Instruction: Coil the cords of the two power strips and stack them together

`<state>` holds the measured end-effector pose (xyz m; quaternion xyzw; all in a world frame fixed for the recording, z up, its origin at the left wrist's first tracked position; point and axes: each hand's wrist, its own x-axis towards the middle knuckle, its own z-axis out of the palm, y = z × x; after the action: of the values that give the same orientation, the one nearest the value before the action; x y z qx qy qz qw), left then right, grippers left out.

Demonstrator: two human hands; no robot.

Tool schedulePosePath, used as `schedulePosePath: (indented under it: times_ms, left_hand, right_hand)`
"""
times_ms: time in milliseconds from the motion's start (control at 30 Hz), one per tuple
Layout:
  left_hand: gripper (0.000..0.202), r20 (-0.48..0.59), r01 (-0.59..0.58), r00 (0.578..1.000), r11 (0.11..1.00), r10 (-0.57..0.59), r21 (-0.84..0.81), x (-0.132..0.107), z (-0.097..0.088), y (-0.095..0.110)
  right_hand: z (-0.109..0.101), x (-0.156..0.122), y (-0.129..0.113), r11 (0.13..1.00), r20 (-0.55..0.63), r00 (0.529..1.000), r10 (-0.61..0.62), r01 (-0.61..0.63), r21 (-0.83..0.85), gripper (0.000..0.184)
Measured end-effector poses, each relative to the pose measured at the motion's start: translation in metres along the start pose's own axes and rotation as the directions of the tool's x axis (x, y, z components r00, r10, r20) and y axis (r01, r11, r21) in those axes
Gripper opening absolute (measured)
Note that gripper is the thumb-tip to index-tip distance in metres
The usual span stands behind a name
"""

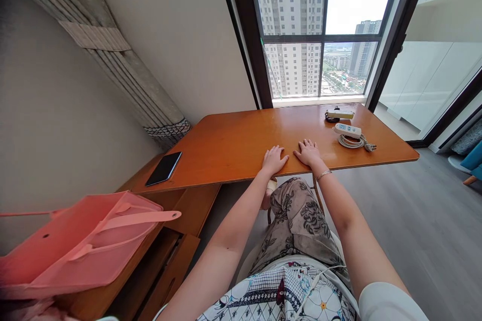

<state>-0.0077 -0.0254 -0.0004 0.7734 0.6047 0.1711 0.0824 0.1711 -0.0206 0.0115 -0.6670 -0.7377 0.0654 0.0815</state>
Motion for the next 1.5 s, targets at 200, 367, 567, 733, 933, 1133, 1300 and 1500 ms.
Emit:
schedulePosePath:
  times_ms: [200,367,567,733,933,1133,1300,1500]
  left_hand:
    - [0.054,0.029,0.008,1.000,1.000,-0.009,0.018,-0.0016,-0.0041,0.0021]
    - [0.054,0.042,0.015,0.999,0.999,-0.016,0.038,-0.0021,-0.0051,0.0031]
    - [0.054,0.049,0.019,0.999,0.999,-0.021,0.043,-0.0025,-0.0059,0.0038]
    - [0.054,0.038,0.012,0.999,0.999,-0.013,0.041,-0.0019,-0.0050,0.0029]
    - [0.054,0.042,0.016,0.999,0.999,-0.018,0.045,-0.0019,-0.0048,0.0027]
    - [0.055,0.046,0.015,0.999,0.999,-0.018,0.048,-0.0024,-0.0058,0.0033]
    - [0.055,0.040,0.014,0.999,0.999,-0.015,0.046,-0.0021,-0.0049,0.0026]
    - [0.055,0.036,0.010,0.999,0.999,-0.011,0.048,-0.0020,-0.0047,0.0026]
  right_hand:
    - [0.0006,0.0004,0.0003,1.000,0.000,1.000,-0.002,0.002,0.005,0.074]
    - [0.0017,0.0011,0.0009,1.000,0.000,1.000,0.002,-0.002,0.000,0.072]
    - [0.0018,0.0014,0.0008,1.000,-0.002,1.000,0.003,-0.003,0.003,0.074]
    - [0.0029,0.0023,0.0014,1.000,-0.003,1.000,0.001,-0.001,0.002,0.072]
    - [0.0056,0.0038,0.0033,1.000,-0.007,1.000,-0.004,0.004,-0.002,0.072]
    - [0.0044,0.0028,0.0021,1.000,-0.010,1.000,-0.004,0.004,-0.002,0.071]
    - [0.0024,0.0013,0.0011,1.000,-0.007,1.000,-0.004,0.004,-0.009,0.069]
    - [0.0030,0.0018,0.0019,1.000,-0.008,1.000,-0.009,0.009,-0.009,0.069]
